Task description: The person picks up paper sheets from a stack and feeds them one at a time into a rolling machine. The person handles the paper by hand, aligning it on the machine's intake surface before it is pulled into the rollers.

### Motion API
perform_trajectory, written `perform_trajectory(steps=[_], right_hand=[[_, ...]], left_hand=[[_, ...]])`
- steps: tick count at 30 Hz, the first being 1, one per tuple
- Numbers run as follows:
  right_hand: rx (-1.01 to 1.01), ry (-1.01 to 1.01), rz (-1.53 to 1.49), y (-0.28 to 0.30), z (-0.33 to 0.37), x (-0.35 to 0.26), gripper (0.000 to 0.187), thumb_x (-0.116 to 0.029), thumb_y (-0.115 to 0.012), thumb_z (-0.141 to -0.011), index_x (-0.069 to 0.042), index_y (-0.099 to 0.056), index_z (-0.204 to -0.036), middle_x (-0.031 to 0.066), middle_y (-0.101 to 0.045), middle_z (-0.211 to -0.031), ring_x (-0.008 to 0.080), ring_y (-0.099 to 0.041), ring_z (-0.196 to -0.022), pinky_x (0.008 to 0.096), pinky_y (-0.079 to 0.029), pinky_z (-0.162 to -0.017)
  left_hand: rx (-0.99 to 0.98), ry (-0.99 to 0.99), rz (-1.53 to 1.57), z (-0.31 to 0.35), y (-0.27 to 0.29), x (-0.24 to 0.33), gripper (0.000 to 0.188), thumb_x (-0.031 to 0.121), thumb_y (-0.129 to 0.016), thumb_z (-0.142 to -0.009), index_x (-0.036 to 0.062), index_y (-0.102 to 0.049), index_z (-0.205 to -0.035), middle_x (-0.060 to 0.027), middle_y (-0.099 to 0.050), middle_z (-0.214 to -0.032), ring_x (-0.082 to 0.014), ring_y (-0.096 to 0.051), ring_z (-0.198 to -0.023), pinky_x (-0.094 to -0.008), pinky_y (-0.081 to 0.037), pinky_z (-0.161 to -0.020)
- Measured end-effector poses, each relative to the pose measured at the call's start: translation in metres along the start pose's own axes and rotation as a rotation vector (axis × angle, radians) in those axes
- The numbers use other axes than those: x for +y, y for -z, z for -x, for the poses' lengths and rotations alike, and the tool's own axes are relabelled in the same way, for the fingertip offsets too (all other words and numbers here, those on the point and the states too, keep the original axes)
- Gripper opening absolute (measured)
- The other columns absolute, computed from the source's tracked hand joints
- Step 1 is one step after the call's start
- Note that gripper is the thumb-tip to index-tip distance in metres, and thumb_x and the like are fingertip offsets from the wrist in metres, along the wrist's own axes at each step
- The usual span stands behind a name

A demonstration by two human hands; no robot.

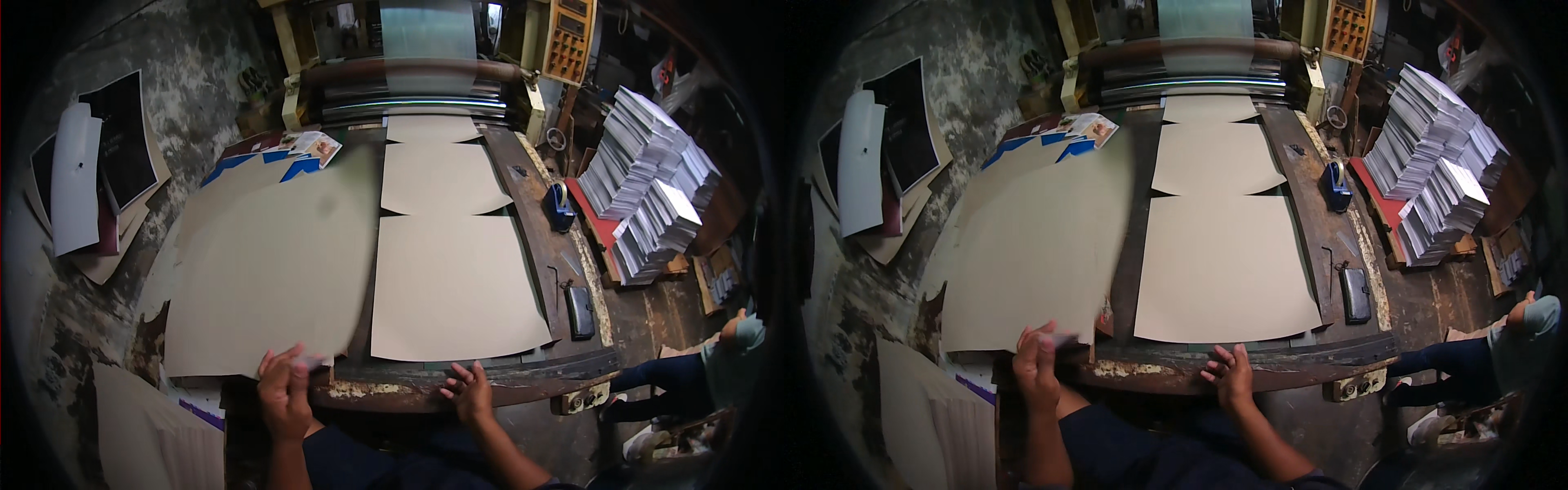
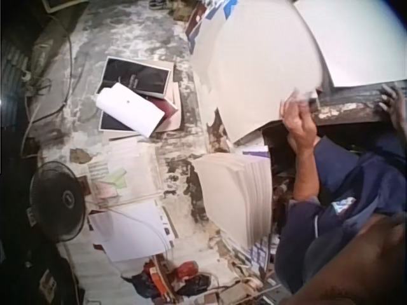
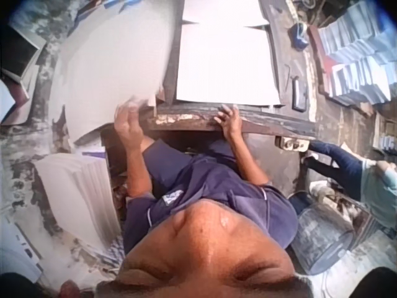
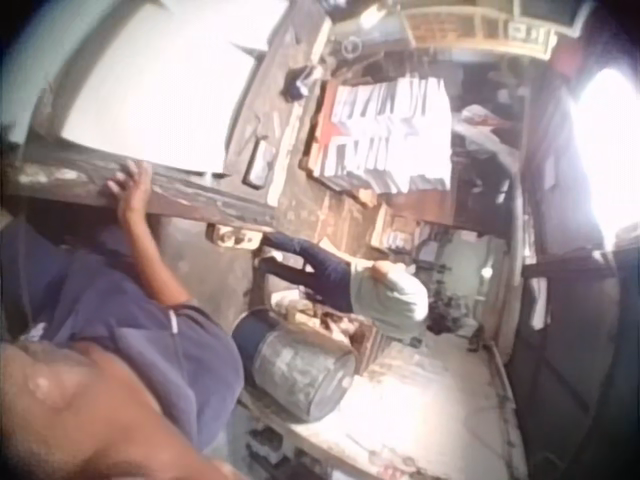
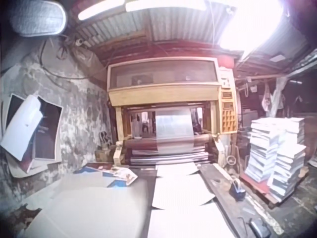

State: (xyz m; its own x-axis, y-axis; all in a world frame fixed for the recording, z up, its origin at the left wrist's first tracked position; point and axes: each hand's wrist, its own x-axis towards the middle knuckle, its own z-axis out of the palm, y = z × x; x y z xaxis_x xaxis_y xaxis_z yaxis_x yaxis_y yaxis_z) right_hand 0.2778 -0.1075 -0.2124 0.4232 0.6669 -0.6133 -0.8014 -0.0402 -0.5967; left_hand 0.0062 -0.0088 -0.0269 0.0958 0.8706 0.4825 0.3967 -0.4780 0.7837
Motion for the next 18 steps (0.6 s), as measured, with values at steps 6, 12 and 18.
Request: perform_trajectory(steps=[6, 12, 18], right_hand=[[-0.586, 0.03, 0.081, 0.0, 0.022, -0.053, 0.074, -0.05, -0.06, -0.087, -0.007, -0.033, -0.141, 0.0124, -0.055, -0.123, 0.0207, -0.059, -0.093, 0.0389, -0.052, -0.075], [-0.376, 0.026, 0.272, 0.003, 0.043, -0.058, 0.047, -0.032, -0.069, -0.079, 0.001, -0.054, -0.109, 0.0106, -0.062, -0.081, 0.0199, -0.06, -0.066, 0.0313, -0.049, -0.062], [-0.345, -0.128, 0.415, 0.054, 0.064, -0.015, 0.033, -0.031, -0.057, -0.093, 0.001, -0.06, -0.092, 0.0119, -0.063, -0.073, 0.0191, -0.058, -0.061, 0.0306, -0.046, -0.057]], left_hand=[[-0.494, -0.308, 0.093, 0.006, 0.006, 0.013, 0.027, 0.042, -0.065, -0.088, 0.0178, -0.074, -0.08, 0.0034, -0.074, -0.083, -0.0259, -0.065, -0.11, -0.057, -0.012, -0.114], [-0.552, -0.415, -0.14, 0.004, 0.008, 0.004, 0.033, 0.046, -0.071, -0.081, 0.0173, -0.075, -0.097, -0.004, -0.07, -0.114, -0.0335, -0.048, -0.131, -0.0623, -0.008, -0.114], [-0.279, -0.231, -0.256, -0.032, 0.022, -0.027, 0.042, 0.03, -0.081, -0.073, 0.0043, -0.071, -0.105, -0.0103, -0.067, -0.119, -0.0368, -0.053, -0.125, -0.0477, -0.036, -0.107]])
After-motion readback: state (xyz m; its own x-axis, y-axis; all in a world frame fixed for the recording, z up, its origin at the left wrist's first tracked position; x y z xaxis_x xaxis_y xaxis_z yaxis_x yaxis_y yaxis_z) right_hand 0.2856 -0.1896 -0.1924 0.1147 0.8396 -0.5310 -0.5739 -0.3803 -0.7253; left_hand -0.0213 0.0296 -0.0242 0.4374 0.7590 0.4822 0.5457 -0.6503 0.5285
